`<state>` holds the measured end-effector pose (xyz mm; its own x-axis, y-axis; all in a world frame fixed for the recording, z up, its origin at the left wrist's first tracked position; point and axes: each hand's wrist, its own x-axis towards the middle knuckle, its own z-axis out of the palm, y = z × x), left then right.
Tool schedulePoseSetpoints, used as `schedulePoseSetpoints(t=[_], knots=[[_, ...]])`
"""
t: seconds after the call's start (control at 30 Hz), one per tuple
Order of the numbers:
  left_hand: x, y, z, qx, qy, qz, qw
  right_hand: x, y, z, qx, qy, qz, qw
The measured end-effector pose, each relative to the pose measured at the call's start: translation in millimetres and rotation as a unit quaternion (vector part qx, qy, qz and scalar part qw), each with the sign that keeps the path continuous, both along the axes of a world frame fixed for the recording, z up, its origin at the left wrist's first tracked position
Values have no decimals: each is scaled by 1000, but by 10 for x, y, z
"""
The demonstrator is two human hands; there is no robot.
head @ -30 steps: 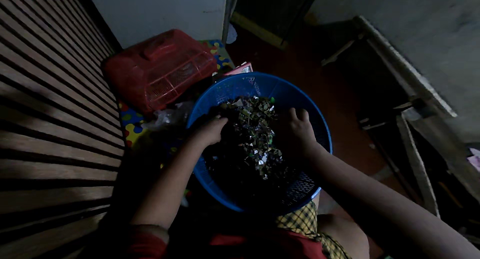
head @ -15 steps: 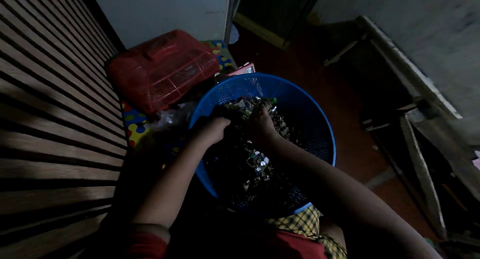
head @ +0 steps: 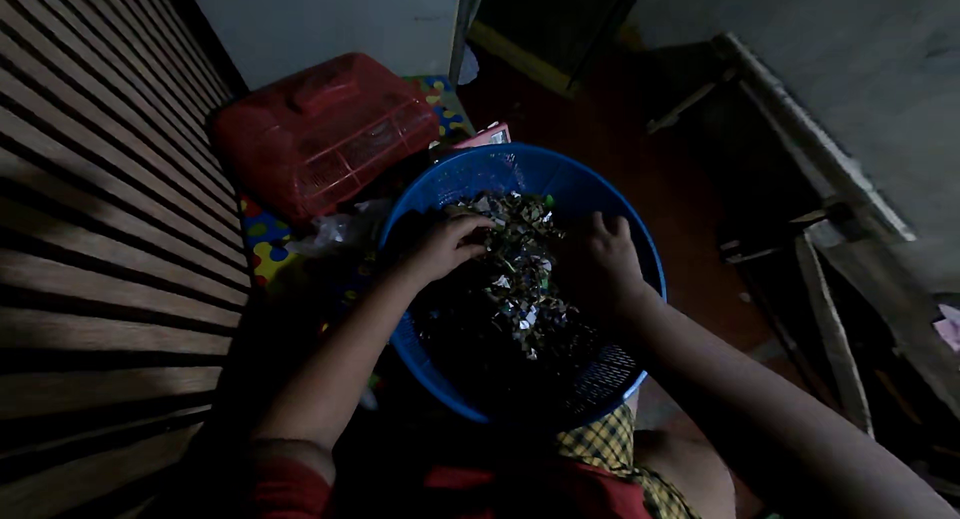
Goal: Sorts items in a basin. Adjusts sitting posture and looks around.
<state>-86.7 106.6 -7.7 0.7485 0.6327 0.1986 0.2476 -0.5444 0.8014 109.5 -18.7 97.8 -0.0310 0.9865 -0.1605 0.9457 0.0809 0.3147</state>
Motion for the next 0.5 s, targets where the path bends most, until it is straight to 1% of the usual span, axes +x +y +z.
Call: schedulePoseSetpoints(t=[0.03, 0.07, 0.17, 0.23, 0.27, 0.33, 0.4, 0.43, 0.5], knots=[[2, 4, -4, 17, 20, 0, 1000, -16, -24, 46, 7, -17, -1, 1000], [-2, 11, -25, 38, 29, 20, 999, -26, -39, 67, 13, -25, -1, 1000], [-52, 72, -107, 73, 14, 131, 989, -105, -35, 66, 6, -5, -8, 1000], [-84, 84, -75, 47, 49, 180, 981, -166, -3, 12, -14, -5, -2, 1000], [-86, 70, -25, 25, 100, 185, 977, -190, 13, -13, -22, -7, -3, 1000], [-46, 25, 58, -24, 244, 151, 958, -200, 43, -37, -41, 3, -14, 999], [22, -38, 43, -34, 354, 98, 930, -157, 83, -47, -92, 64, -53, 992], [38, -43, 23, -31, 381, 66, 921, -118, 93, -74, -119, 118, -77, 983], [33, -15, -36, -24, 371, 19, 928, -47, 93, -185, -174, 242, -119, 947]])
